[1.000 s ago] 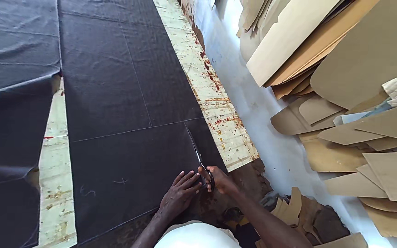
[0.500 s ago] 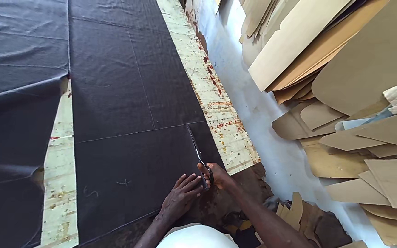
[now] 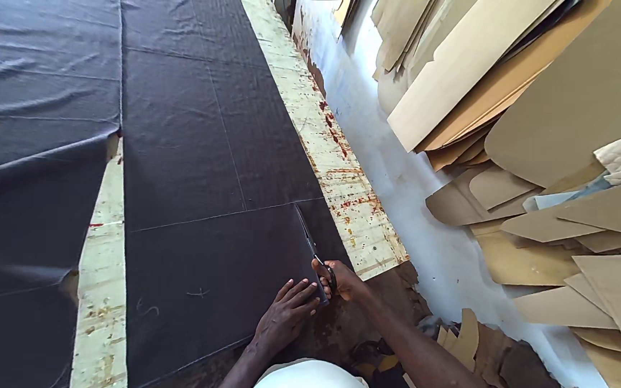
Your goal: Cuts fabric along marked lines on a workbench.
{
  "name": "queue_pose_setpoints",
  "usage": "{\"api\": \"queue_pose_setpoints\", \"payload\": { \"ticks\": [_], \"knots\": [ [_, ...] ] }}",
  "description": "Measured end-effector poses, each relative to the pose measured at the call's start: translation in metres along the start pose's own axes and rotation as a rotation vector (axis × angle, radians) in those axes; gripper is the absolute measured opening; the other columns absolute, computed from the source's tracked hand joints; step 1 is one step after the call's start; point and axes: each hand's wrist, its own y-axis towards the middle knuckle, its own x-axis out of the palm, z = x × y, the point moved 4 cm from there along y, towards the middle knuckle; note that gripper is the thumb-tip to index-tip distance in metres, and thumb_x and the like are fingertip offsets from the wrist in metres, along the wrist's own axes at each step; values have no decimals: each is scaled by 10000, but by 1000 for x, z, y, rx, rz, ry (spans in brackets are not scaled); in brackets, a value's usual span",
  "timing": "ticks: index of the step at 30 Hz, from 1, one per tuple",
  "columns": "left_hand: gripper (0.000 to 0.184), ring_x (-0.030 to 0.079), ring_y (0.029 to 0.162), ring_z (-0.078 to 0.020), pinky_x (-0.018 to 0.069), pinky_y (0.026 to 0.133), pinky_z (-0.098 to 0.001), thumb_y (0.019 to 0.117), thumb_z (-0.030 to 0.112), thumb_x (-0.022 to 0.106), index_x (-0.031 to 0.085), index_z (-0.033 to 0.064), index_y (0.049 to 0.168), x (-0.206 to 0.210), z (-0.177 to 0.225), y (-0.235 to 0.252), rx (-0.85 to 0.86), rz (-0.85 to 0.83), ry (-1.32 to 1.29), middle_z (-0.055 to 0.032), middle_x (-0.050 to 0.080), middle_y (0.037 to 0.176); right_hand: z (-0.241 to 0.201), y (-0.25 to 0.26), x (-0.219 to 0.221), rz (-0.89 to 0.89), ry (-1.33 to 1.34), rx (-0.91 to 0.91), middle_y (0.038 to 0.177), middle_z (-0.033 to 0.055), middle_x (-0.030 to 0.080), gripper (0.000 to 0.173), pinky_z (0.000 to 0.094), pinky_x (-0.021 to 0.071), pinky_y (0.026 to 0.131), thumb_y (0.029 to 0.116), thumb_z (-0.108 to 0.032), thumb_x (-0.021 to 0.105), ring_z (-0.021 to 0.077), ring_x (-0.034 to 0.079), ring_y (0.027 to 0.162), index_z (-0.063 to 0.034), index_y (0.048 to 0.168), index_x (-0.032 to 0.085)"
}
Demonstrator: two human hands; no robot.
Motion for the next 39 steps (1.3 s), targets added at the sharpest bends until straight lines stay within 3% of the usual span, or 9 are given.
{"api": "queue_pose_setpoints", "payload": {
  "ticks": [10,14,20,25,29,31,35,39],
  "knots": [
    [333,395,1492,-171,269,1260,-492,1090,344,451,688,287,1318,0,-1,1,8,6,-11,43,533,1533,2,5,0,26,2,-12,605,-1,485,447,260,506,469,978,-514,652,104,511,455,-82,959,539],
    [338,425,1474,-170,294,1255,-479,1086,341,468,704,243,1306,-4,-2,2,-39,38,-60,15,561,1507,6,-2,-4,-8,10,-16,634,-7,494,450,249,510,478,989,-540,614,94,521,478,-95,1029,561],
    [334,423,1472,-168,310,1252,-461,1066,332,513,716,189,1290,-2,-3,-1,-71,50,-70,0,565,1499,67,-53,-23,-193,96,26,670,-39,518,401,252,544,526,1021,-528,562,84,556,525,-128,1019,531],
    [320,419,1475,-198,303,1251,-464,1054,313,523,721,179,1267,3,-2,-1,-64,15,25,-22,553,1506,129,-112,-42,-265,149,100,673,-48,526,478,264,542,509,891,-582,722,91,557,521,-156,1012,542],
    [327,418,1475,-218,310,1244,-471,1055,320,510,723,177,1259,6,-3,0,-63,-9,76,-29,547,1512,158,-142,-52,-276,154,145,679,-41,531,464,268,542,519,874,-552,756,97,562,527,-159,1010,551],
    [384,376,1499,-199,287,1255,-462,1059,411,489,703,197,1296,6,-3,2,-106,-64,64,-8,522,1535,164,-151,-54,-285,160,147,678,-38,527,486,268,540,520,858,-577,768,97,557,527,-159,997,561],
    [506,350,1511,-174,264,1258,-495,1029,553,492,645,230,1387,-24,-8,15,-227,-36,-25,23,502,1554,161,-155,-57,-300,155,123,675,-37,546,492,258,543,524,844,-591,778,93,570,531,-156,975,590],
    [631,285,1540,-313,184,1243,-608,1030,600,415,538,194,1496,-78,-53,35,-373,32,273,-61,417,1617,158,-152,-67,-372,138,125,703,-26,578,504,269,555,554,846,-593,775,102,594,566,-147,1004,603]
  ]
}}
